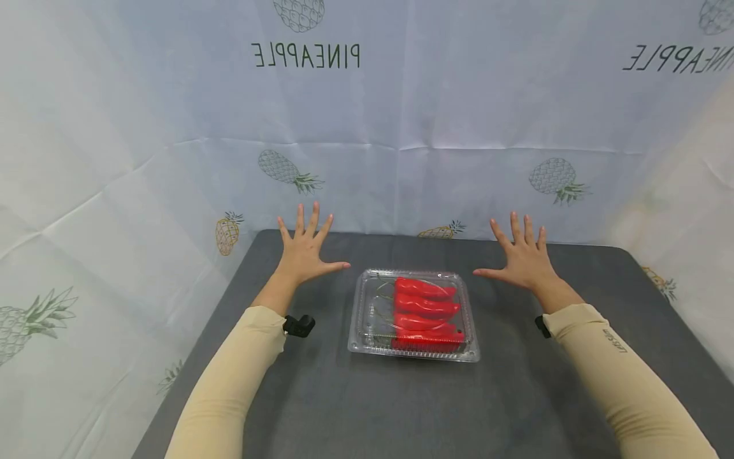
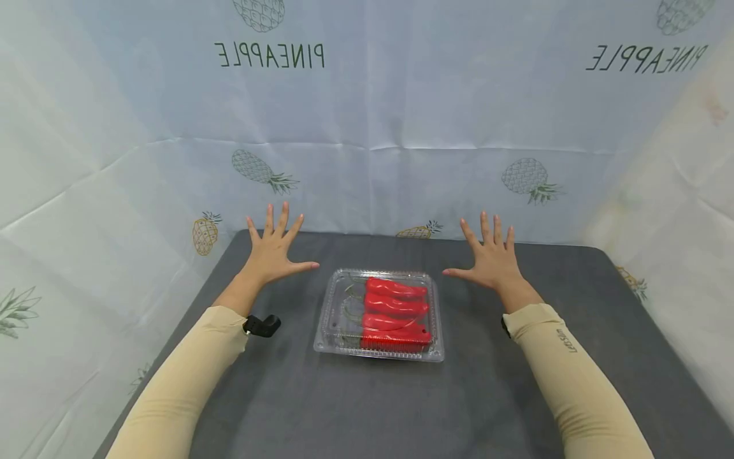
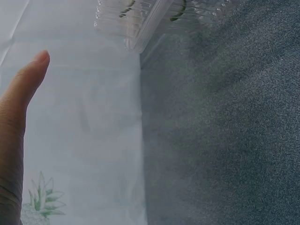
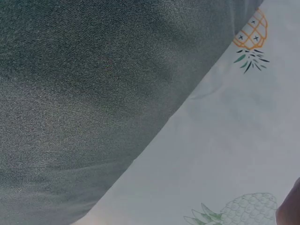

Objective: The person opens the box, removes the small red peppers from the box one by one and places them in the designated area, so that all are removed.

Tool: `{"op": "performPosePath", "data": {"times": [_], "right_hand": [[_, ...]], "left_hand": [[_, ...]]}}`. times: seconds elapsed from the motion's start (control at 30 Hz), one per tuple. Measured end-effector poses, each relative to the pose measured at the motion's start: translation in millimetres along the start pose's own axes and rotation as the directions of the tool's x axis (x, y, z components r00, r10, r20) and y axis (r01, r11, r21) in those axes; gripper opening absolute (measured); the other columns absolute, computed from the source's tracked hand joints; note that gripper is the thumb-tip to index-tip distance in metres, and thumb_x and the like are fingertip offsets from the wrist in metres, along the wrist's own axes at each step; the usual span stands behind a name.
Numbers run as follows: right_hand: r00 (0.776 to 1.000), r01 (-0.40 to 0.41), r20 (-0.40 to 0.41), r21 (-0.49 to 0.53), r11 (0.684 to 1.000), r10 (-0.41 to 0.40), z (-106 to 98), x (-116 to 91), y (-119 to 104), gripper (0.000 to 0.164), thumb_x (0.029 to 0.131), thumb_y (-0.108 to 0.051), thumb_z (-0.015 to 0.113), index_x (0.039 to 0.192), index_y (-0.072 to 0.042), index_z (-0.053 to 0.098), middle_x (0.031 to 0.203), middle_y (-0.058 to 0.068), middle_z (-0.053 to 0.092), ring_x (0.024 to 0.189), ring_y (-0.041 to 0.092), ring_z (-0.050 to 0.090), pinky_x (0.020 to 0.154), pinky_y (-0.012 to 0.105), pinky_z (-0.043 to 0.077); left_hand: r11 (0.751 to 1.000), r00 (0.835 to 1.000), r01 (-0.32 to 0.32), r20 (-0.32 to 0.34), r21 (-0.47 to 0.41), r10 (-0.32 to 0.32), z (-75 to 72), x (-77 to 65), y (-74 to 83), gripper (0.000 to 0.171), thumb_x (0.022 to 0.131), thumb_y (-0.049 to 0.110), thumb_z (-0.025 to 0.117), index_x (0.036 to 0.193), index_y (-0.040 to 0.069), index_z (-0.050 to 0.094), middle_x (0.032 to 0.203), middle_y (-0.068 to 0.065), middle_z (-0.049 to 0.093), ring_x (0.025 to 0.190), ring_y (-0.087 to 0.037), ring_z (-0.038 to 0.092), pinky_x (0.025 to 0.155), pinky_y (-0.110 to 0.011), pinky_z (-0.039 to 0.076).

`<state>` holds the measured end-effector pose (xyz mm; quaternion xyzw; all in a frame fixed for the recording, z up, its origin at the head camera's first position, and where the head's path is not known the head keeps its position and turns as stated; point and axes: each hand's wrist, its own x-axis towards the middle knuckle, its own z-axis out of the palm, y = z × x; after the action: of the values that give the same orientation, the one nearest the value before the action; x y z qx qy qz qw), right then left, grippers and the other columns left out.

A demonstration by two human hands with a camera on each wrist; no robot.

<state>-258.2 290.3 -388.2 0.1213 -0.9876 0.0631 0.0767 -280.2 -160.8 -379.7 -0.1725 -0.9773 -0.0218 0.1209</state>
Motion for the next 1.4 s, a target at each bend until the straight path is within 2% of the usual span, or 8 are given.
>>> {"op": "performPosePath", "data": {"times": [0.43, 0.57, 0.7, 0.8, 1.0, 1.17, 1.27, 1.4], "right_hand": [[1.0, -0.002, -0.004, 0.018, 1.0, 0.002, -5, -5, -4, 0.111, 0.071, -0.067, 0.062, 0.151, -0.025, -0.002, 0.155, 0.017, -0.018, 0.14, 0.041, -0.021, 0.106, 0.066, -0.013], [0.999, 0.032, -0.045, 0.039, 0.999, -0.03, -9, -15, -13, 0.112, 0.07, -0.066, 0.065, 0.151, -0.022, 0.001, 0.155, 0.018, -0.015, 0.14, 0.042, -0.02, 0.106, 0.068, -0.01], [0.996, 0.064, -0.063, 0.112, 0.992, -0.057, -10, -31, -26, 0.112, 0.07, -0.062, 0.068, 0.151, -0.015, 0.007, 0.155, 0.021, -0.011, 0.14, 0.045, -0.017, 0.106, 0.069, -0.006], [0.998, 0.064, -0.043, 0.223, 0.973, -0.055, -10, -45, -38, 0.112, 0.07, -0.054, 0.073, 0.151, -0.01, 0.009, 0.155, 0.023, -0.007, 0.14, 0.046, -0.014, 0.106, 0.069, -0.003], [0.999, -0.01, 0.05, 0.454, 0.891, -0.014, -5, -71, -60, 0.109, 0.074, -0.037, 0.077, 0.149, -0.001, 0.006, 0.154, 0.028, -0.002, 0.14, 0.047, -0.01, 0.108, 0.066, -0.004], [0.994, -0.09, 0.102, 0.565, 0.82, 0.039, 4, -92, -77, 0.107, 0.075, -0.033, 0.076, 0.15, -0.004, 0.005, 0.156, 0.023, -0.001, 0.142, 0.044, -0.006, 0.103, 0.071, 0.011], [0.993, -0.109, 0.106, 0.61, 0.785, 0.055, 13, -102, -84, 0.107, 0.075, -0.033, 0.076, 0.151, -0.01, 0.004, 0.157, 0.02, 0.0, 0.142, 0.043, -0.001, 0.099, 0.073, 0.019], [0.993, -0.118, 0.093, 0.68, 0.724, 0.074, 29, -110, -92, 0.105, 0.076, -0.027, 0.077, 0.151, -0.013, 0.005, 0.157, 0.019, 0.0, 0.141, 0.047, 0.006, 0.098, 0.073, 0.019]], "left_hand": [[1.0, 1.0, -0.011, 0.007, 0.005, 0.011, -5.9, -4.7, 4.2, 0.109, 0.071, 0.076, 0.055, 0.151, 0.024, 0.003, 0.157, -0.007, -0.015, 0.14, -0.032, -0.025, 0.104, -0.068, -0.015], [1.0, 1.0, -0.024, -0.016, -0.015, 0.024, -9.2, -12.7, 7.7, 0.109, 0.071, 0.075, 0.056, 0.151, 0.021, 0.005, 0.158, -0.01, -0.008, 0.142, -0.032, -0.021, 0.106, -0.067, -0.013], [0.995, 0.999, -0.027, -0.038, -0.095, 0.024, -13.7, -26.9, 13.5, 0.108, 0.073, 0.071, 0.058, 0.151, 0.017, 0.007, 0.158, -0.013, -0.004, 0.144, -0.033, -0.013, 0.11, -0.064, -0.009], [0.983, 0.999, -0.019, -0.041, -0.185, 0.012, -17.6, -39.1, 19.8, 0.105, 0.076, 0.066, 0.06, 0.151, 0.013, 0.007, 0.157, -0.014, -0.003, 0.145, -0.033, -0.008, 0.113, -0.06, -0.004], [0.928, 1.0, -0.006, -0.022, -0.372, -0.002, -21.8, -64.8, 37.2, 0.087, 0.085, 0.044, 0.063, 0.147, 0.001, 0.02, 0.155, -0.02, 0.012, 0.144, -0.035, 0.008, 0.116, -0.053, 0.005], [0.886, 0.998, 0.038, -0.02, -0.462, -0.054, -16.1, -86.7, 51.7, 0.078, 0.087, 0.037, 0.064, 0.144, -0.002, 0.028, 0.152, -0.02, 0.023, 0.143, -0.035, 0.015, 0.116, -0.051, 0.008], [0.831, 0.996, 0.071, -0.006, -0.551, -0.088, -8.8, -99.8, 59.2, 0.08, 0.086, 0.036, 0.065, 0.146, 0.0, 0.026, 0.154, -0.017, 0.02, 0.144, -0.034, 0.012, 0.116, -0.052, 0.01], [0.729, 0.991, 0.097, -0.002, -0.678, -0.134, 3.9, -114.0, 68.6, 0.082, 0.086, 0.036, 0.066, 0.148, 0.004, 0.022, 0.156, -0.012, 0.017, 0.144, -0.033, 0.01, 0.114, -0.055, 0.012]]}}
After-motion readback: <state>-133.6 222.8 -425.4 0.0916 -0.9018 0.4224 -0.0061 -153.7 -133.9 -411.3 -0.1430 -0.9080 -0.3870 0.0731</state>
